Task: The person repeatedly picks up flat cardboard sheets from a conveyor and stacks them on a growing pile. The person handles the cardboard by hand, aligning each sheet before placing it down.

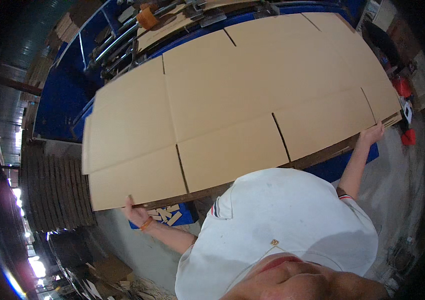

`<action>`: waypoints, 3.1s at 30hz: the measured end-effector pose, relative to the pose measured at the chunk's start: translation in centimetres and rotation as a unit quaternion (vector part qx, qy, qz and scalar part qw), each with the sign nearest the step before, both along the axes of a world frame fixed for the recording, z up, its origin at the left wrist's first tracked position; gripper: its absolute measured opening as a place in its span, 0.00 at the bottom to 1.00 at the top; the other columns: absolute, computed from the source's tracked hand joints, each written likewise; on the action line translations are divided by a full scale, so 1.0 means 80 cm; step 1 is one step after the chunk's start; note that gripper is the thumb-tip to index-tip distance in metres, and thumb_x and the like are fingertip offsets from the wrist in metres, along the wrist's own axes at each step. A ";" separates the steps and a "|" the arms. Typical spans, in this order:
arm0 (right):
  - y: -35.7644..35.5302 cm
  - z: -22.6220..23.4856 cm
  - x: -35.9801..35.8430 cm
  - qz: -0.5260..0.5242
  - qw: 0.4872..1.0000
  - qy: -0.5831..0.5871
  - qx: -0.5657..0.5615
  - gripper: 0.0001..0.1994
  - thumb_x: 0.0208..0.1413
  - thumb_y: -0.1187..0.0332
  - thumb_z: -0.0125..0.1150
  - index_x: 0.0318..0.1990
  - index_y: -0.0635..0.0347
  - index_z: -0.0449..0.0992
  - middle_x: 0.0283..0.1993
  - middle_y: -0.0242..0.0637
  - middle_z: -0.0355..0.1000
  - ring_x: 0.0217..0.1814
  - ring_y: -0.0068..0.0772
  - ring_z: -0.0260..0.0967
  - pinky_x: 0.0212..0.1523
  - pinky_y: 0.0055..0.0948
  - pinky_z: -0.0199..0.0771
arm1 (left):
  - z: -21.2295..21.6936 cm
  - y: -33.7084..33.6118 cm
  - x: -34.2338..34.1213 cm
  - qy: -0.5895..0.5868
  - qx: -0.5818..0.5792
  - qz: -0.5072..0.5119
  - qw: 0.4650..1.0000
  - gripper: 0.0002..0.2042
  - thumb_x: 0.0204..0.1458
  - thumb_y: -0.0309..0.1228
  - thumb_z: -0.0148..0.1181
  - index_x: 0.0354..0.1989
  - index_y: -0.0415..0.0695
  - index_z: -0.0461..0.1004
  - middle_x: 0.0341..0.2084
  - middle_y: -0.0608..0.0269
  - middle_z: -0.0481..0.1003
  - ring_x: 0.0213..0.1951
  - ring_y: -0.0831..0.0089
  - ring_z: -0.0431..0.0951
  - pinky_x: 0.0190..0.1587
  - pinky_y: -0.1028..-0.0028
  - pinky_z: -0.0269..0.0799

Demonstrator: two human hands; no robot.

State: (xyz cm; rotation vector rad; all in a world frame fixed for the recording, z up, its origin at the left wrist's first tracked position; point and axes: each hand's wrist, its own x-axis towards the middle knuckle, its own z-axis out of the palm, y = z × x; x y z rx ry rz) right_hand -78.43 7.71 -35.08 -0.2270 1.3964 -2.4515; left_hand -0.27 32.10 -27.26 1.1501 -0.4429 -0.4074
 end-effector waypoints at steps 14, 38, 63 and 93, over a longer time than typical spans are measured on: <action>0.068 0.066 0.110 0.050 0.996 -0.077 -0.001 0.20 0.60 0.67 0.53 0.58 0.62 0.62 0.57 0.43 0.66 0.58 0.42 0.63 0.58 0.43 0.66 | 0.120 -0.090 -0.015 -0.332 0.198 0.035 0.921 0.21 0.52 0.31 0.63 0.51 0.34 0.67 0.40 0.54 0.74 0.41 0.70 0.72 0.45 0.71 0.68; 0.020 0.104 0.309 0.396 0.405 0.821 0.078 0.29 0.47 0.57 0.63 0.57 0.58 0.68 0.63 0.46 0.61 0.65 0.48 0.58 0.65 0.43 0.58 | -0.021 -0.190 -0.186 -0.700 0.181 -0.309 0.618 0.33 0.39 0.14 0.53 0.57 0.56 0.69 0.60 0.61 0.64 0.63 0.54 0.61 0.63 0.46 0.49; 0.067 0.128 0.288 0.320 0.504 0.801 0.037 0.23 0.39 0.74 0.61 0.49 0.60 0.75 0.56 0.47 0.69 0.59 0.50 0.66 0.58 0.44 0.67 | 0.030 -0.134 -0.208 -0.666 0.192 -0.329 0.641 0.31 0.35 0.13 0.50 0.54 0.48 0.73 0.59 0.56 0.66 0.62 0.57 0.62 0.65 0.54 0.52; -0.066 0.185 0.300 0.491 0.757 0.385 0.193 0.30 0.61 0.61 0.48 0.69 0.57 0.48 0.70 0.40 0.50 0.65 0.41 0.58 0.59 0.36 0.64 | -0.050 -0.346 0.009 -0.330 0.504 -0.155 0.783 0.28 0.47 0.54 0.56 0.34 0.35 0.79 0.28 0.45 0.79 0.36 0.52 0.79 0.43 0.62 0.72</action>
